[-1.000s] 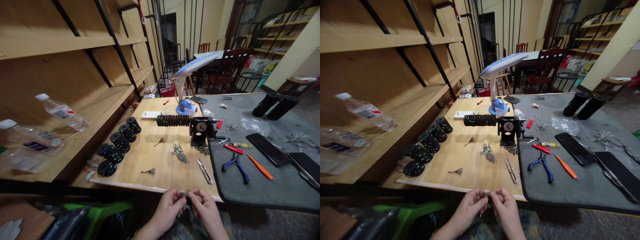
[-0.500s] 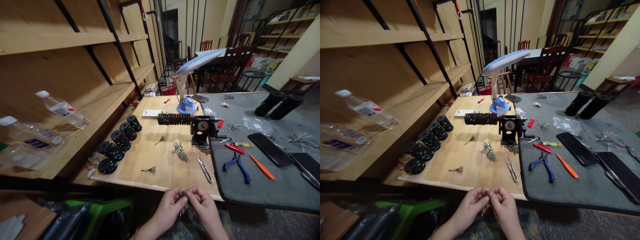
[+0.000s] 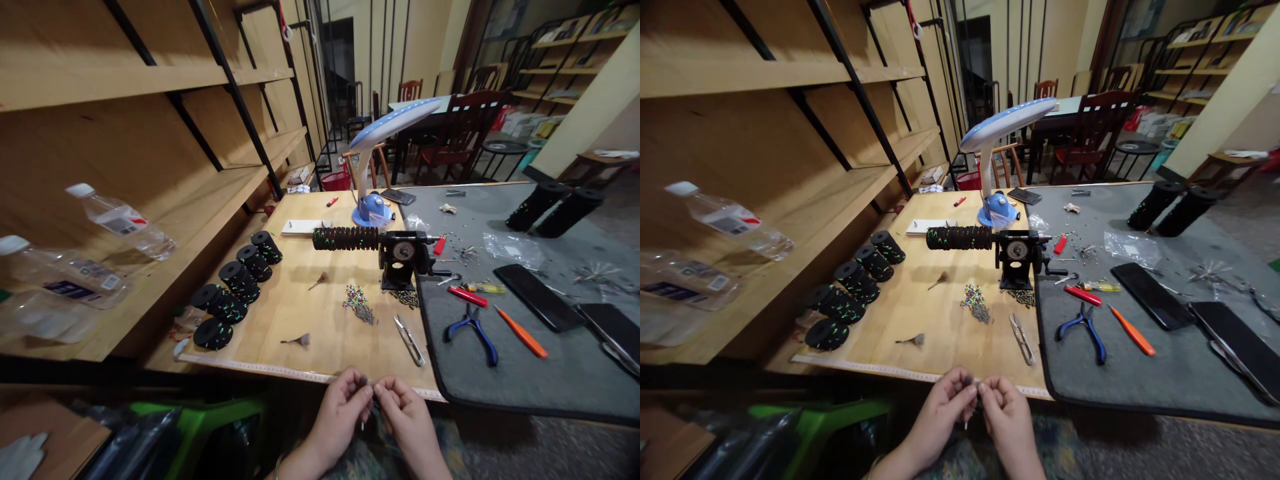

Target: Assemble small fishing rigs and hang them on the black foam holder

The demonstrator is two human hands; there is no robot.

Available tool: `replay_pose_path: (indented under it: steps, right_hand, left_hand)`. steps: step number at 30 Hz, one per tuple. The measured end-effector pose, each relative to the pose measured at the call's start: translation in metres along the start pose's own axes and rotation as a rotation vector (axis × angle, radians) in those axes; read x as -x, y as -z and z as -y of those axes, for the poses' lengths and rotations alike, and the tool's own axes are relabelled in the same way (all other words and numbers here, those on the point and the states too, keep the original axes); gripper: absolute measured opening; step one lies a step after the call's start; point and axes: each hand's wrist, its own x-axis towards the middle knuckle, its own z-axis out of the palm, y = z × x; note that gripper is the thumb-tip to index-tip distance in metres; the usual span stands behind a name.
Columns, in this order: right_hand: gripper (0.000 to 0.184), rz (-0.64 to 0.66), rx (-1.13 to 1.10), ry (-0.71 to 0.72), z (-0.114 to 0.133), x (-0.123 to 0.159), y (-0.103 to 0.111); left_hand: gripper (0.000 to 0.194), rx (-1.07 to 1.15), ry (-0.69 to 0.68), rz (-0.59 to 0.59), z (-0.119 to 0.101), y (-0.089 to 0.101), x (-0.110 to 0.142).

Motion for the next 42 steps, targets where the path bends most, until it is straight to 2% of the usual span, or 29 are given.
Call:
replay_pose_path:
  steps: [5,13,18,23,33,42]
  right_hand:
    - [0.06,0.005,0.012,0.018,-0.006,-0.001,0.002]
    - [0.055,-0.002,0.006,0.048,-0.006,0.0,0.012]
    - [0.054,0.136,0.026,-0.009,-0.013,0.003,0.01]
    - [0.053,0.156,0.024,-0.002,-0.025,-0.001,0.008]
    - [0.052,0.144,0.028,-0.03,-0.03,-0.005,0.008]
    - [0.046,0.129,-0.048,-0.069,-0.02,-0.001,0.007]
  left_hand:
    - [0.037,0.022,-0.028,-0.026,0.002,-0.001,-0.001]
    - [0.027,-0.164,-0.187,-0.052,0.008,0.002,0.0]
    - [0.019,-0.293,-0.254,-0.081,0.015,0.008,-0.001]
    - [0.019,-0.349,-0.281,-0.074,0.013,0.009,0.001]
    - [0.019,-0.353,-0.284,-0.066,0.008,0.006,0.002]
    - [0.021,-0.401,-0.313,-0.068,0.005,0.005,0.004]
